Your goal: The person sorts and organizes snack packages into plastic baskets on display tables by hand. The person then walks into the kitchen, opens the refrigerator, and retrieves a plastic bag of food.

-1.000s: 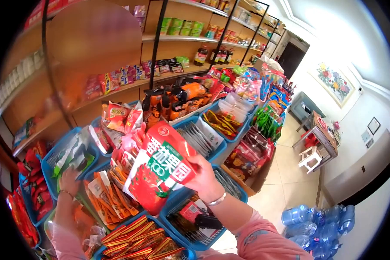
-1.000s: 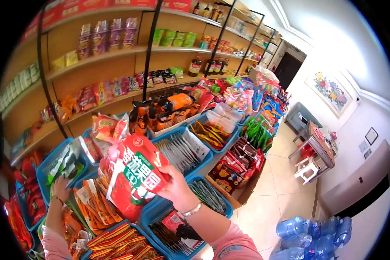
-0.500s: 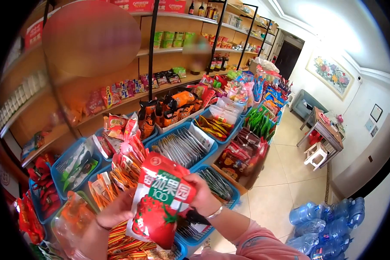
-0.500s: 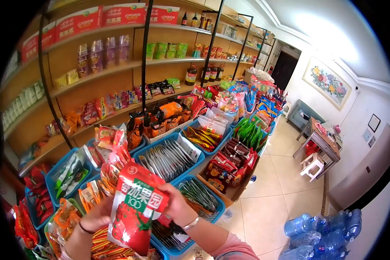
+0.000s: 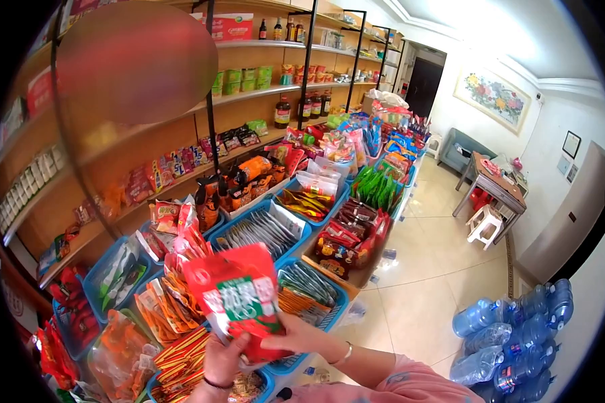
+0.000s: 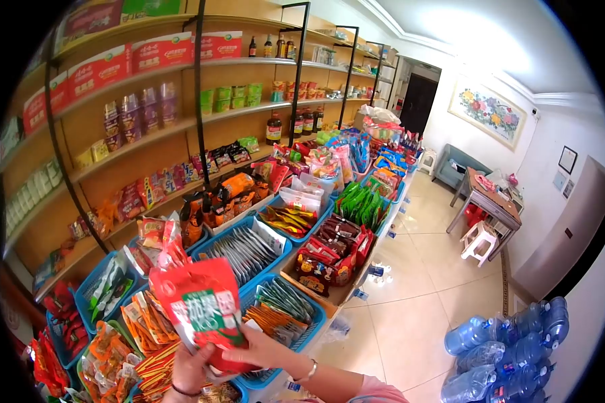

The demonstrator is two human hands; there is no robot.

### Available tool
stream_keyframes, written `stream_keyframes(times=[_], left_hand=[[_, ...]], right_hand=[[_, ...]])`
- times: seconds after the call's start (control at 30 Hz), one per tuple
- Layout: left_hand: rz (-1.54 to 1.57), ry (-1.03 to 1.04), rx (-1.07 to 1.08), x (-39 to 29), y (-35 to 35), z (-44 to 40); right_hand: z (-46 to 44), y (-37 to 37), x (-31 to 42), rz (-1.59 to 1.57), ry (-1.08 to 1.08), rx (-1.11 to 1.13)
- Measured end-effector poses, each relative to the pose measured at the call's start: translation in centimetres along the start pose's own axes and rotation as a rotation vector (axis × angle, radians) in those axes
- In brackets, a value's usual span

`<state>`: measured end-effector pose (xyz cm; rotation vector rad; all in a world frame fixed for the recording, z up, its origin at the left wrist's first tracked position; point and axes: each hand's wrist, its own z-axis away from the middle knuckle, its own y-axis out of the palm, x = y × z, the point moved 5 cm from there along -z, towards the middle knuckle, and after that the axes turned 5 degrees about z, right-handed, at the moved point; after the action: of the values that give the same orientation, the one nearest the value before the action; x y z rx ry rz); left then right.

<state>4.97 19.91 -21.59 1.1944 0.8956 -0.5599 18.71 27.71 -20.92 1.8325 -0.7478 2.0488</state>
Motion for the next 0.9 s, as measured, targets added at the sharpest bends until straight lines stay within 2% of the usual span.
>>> stream_keyframes(times=[0.03, 0.07, 0.13, 0.17, 0.2, 0.27, 0.33, 0.37, 0.4, 0.47, 0.53, 0.57, 0.6, 0.67, 0.73, 0.8, 0.9], left_hand=[[-0.040, -0.004, 0.053, 0.4, 1.8, 0.9], [-0.059, 0.066, 0.010, 1.7, 2.1, 1.6], [-0.158, -0.001, 0.094, 2.5, 2.9, 1.9], [-0.121, -0.049, 0.139, 3.8, 2.3, 1.6], [-0.080, -0.094, 0.184, 5.2, 1.7, 1.1], [0.012, -0.147, 0.058, 6.4, 1.7, 0.8], [0.043, -0.198, 0.004, 7.6, 1.0, 0.4], [-0.006, -0.191, -0.015, 7.9, 0.8, 0.0], [-0.053, -0.179, -0.025, 8.0, 1.1, -0.6], [-0.111, -0.147, -0.035, 7.7, 1.5, -2.2], [-0.167, -0.155, -0.093, 6.6, 1.6, -3.4], [-0.140, -0.125, -0.089, 7.3, 0.6, -4.2], [-0.152, -0.118, -0.118, 7.6, -0.5, -4.6], [0.004, -0.114, -0.138, 8.5, -1.7, -4.8], [-0.033, -0.156, -0.147, 9.2, -2.5, -4.4], [-0.068, -0.200, -0.147, 9.3, -2.9, -4.1], [0.012, -0.150, -0.164, 7.9, -2.9, -3.5]], right_hand=[[0.9, 0.2, 1.6, 0.051, -0.120, -0.012], [1.6, 0.0, 1.4, 0.035, -0.117, -0.002], [3.8, -0.8, -0.1, 0.352, 0.056, -0.112], [4.3, -0.8, -0.8, 0.353, -0.067, -0.166], [4.5, -0.9, -2.0, 0.385, -0.033, -0.170], [5.0, -0.8, -2.8, 0.427, 0.095, -0.218], [4.9, -1.0, -3.4, 0.355, 0.075, -0.266], [4.7, -1.5, -4.7, 0.282, 0.133, -0.260], [4.6, -2.1, -5.9, 0.128, 0.148, -0.192], [3.8, -4.3, -9.9, 0.071, -0.002, -0.232], [4.4, -5.4, -12.6, -0.397, 0.303, -0.285], [4.2, -6.6, -13.4, -0.224, 0.338, -0.334], [4.0, -6.2, -13.9, -0.224, 0.343, -0.309], [3.7, -6.3, -12.2, 0.505, 0.134, -0.485], [3.0, -4.7, -13.7, 0.602, 0.071, -0.420], [2.1, -2.5, -13.4, 0.955, -0.070, -0.345], [1.6, -1.3, -12.0, 1.056, 0.033, -0.306]])
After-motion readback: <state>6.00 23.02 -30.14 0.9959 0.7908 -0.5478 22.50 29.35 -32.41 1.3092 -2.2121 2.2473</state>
